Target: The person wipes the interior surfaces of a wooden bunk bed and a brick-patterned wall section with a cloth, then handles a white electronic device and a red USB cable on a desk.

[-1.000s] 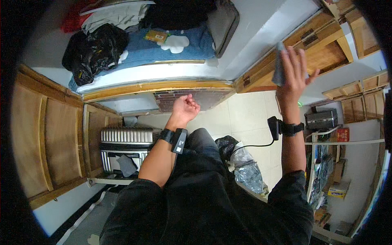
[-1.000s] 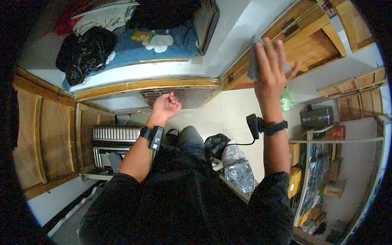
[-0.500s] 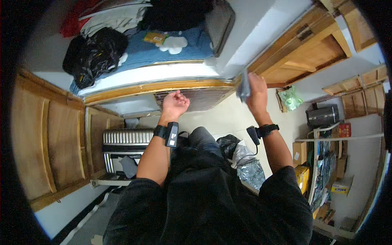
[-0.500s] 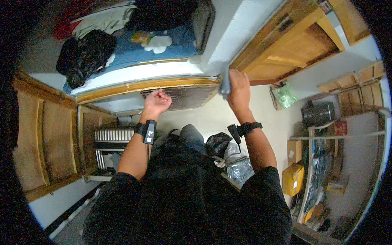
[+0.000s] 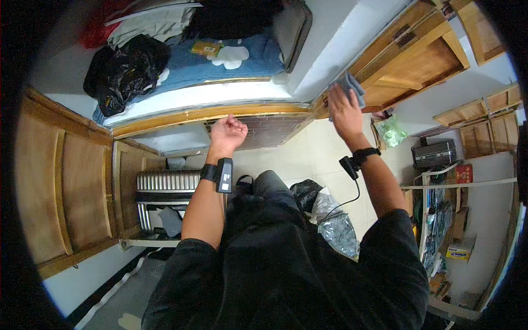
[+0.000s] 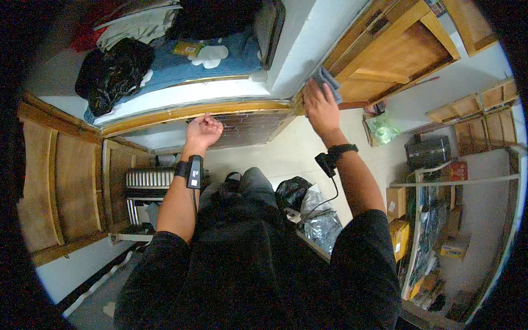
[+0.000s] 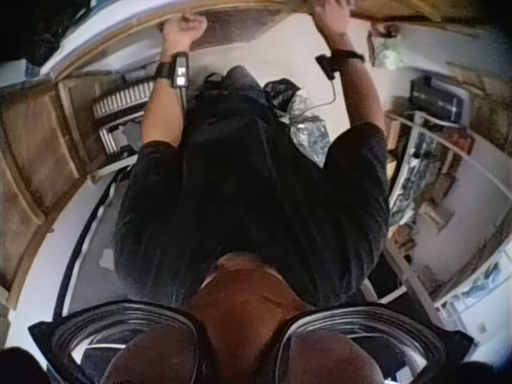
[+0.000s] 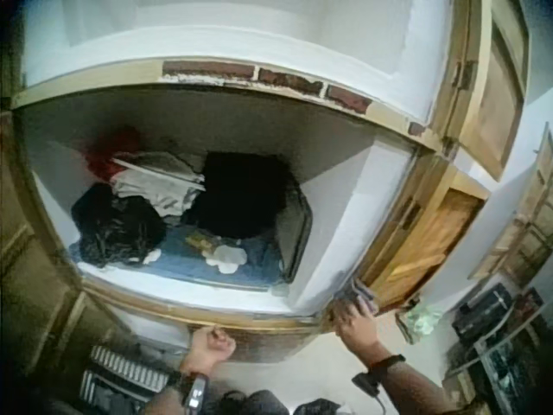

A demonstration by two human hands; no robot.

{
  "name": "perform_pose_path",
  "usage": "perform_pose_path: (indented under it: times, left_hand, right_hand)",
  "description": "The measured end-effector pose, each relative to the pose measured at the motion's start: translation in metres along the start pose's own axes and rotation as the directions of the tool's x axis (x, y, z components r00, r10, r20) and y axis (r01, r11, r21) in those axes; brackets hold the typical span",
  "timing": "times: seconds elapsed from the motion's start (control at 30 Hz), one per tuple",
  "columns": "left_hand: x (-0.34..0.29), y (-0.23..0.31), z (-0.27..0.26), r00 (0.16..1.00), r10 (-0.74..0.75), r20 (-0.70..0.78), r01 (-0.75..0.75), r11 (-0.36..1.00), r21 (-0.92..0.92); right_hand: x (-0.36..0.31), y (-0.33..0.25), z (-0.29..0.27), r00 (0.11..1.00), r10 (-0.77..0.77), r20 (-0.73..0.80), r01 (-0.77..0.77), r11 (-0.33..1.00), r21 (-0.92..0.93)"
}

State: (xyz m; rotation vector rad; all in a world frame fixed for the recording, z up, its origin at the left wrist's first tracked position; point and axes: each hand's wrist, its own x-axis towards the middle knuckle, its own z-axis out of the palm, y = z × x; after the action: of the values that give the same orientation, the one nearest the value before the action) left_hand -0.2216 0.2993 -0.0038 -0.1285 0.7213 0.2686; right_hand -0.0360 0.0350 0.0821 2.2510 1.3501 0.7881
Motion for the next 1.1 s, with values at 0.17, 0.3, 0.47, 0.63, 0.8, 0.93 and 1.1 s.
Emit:
perform_pose_path:
  times: [0.17,0.3,0.47,0.63,0.8,0.93,1.1]
  left_hand:
    - [0.015,0.0,-0.025,1.0,-0.008,-0.009,0.01,0.973,0.232]
    - [-0.001,-0.014,-0.017,0.992,0.125,0.012,-0.105,0.772,0.627]
    - [0.005,0.01,-0.025,0.975,0.221,0.032,-0.186,0.722,0.666]
    - [0.015,0.019,-0.018,0.928,0.372,0.007,-0.23,0.558,0.797]
    - [0.017,0.028,-0.02,0.935,0.352,-0.046,-0.152,0.514,0.844]
    - [0.023,0.042,-0.034,0.926,0.375,0.042,-0.189,0.366,0.911]
    - [0.019,0.039,-0.035,0.904,0.382,0.192,-0.14,-0.158,0.977]
  right_hand:
    - [-0.002,-0.054,0.045,0.999,-0.002,0.039,0.0,0.998,0.063]
    - [-0.016,-0.089,0.078,0.979,0.047,0.197,-0.068,0.992,0.103]
    - [0.02,-0.126,0.058,0.888,0.336,0.313,-0.451,0.766,0.458]
    - [0.035,-0.176,0.08,0.686,0.701,0.194,-0.615,0.416,0.67]
    - [0.045,-0.201,0.064,0.884,0.452,0.116,-0.386,0.569,0.726]
    - [0.029,-0.153,0.062,0.898,0.314,0.309,-0.436,0.542,0.718]
    - [0.016,-0.145,0.072,0.663,0.683,0.307,-0.601,0.242,0.762]
